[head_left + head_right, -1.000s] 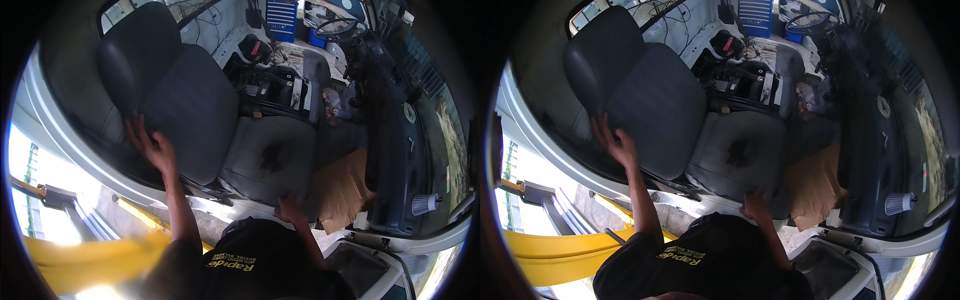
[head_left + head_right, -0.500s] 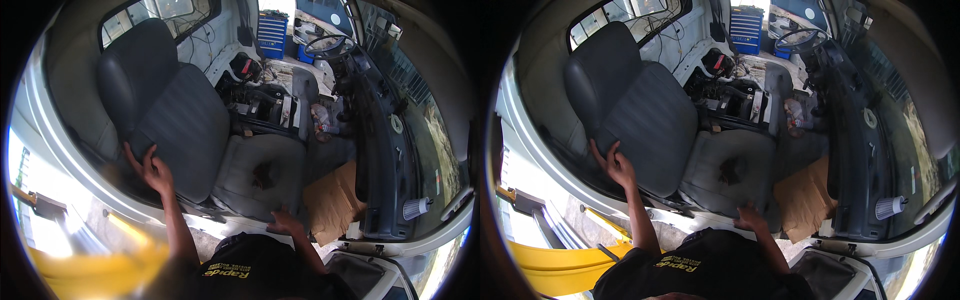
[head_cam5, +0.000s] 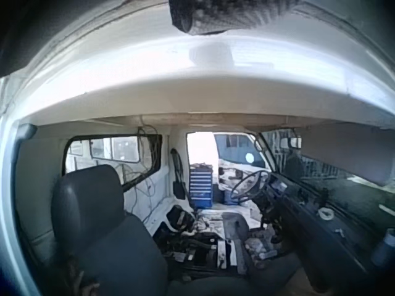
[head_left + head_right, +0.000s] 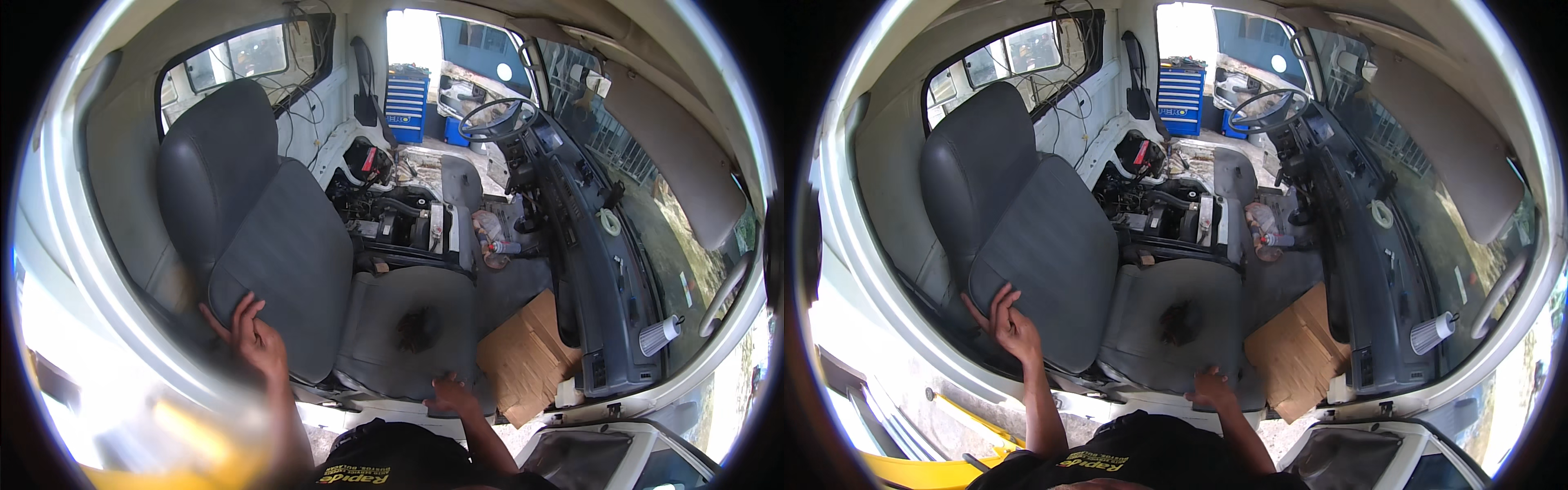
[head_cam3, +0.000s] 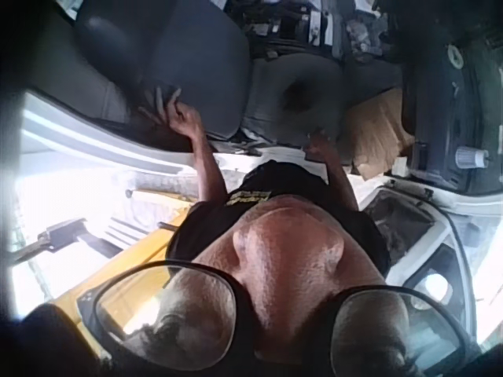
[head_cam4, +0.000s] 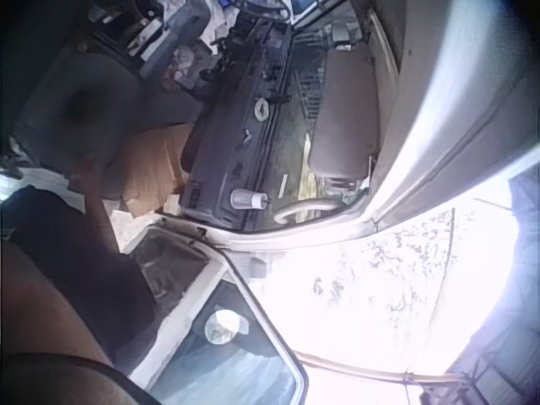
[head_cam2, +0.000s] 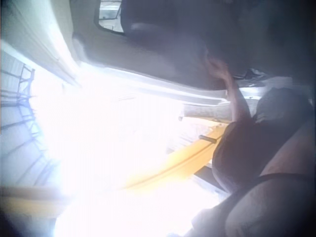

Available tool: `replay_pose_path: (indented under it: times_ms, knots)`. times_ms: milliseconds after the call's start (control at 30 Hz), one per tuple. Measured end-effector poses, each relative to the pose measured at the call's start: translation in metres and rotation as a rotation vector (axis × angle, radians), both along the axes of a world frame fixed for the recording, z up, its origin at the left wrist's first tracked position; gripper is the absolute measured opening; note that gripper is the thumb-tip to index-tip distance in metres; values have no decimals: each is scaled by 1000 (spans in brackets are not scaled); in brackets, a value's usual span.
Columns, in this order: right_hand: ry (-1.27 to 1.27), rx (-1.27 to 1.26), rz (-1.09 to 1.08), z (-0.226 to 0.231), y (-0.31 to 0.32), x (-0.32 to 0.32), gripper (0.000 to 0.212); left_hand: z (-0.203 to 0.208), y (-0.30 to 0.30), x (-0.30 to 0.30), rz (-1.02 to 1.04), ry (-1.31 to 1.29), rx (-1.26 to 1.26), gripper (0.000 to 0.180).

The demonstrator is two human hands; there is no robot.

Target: The person removes the front passenger seat from a white van and places it on the ground. They then retrieve a wire brush tool from a toolbox, inspect it, and return it. Finally, they pick up a spray can from inside the van and place it on the toolbox.

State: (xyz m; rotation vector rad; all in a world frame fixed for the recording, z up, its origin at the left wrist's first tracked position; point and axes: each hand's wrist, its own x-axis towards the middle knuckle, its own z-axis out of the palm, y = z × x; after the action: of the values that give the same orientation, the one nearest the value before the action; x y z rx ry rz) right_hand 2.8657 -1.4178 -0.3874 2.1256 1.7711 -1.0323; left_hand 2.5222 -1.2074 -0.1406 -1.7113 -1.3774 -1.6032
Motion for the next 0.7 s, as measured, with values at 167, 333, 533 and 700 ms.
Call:
replay_pose_path:
  times_ms: [167, 333, 533, 700]
  knots:
    - [-123, 69, -116, -36, -35, 0, 105, 6, -8, 39, -146, -110, -94, 31]
    - [-171, 165, -205, -62, -38, -25, 101, 13, -26, 18, -107, -25, -152, 26]
    - [-179, 248, -371, -21, -60, -47, 90, -1, -29, 24, -171, -29, -129, 29]
    - [36, 291, -391, -23, -76, -78, 82, -15, -27, 19, -347, -60, -192, 33]
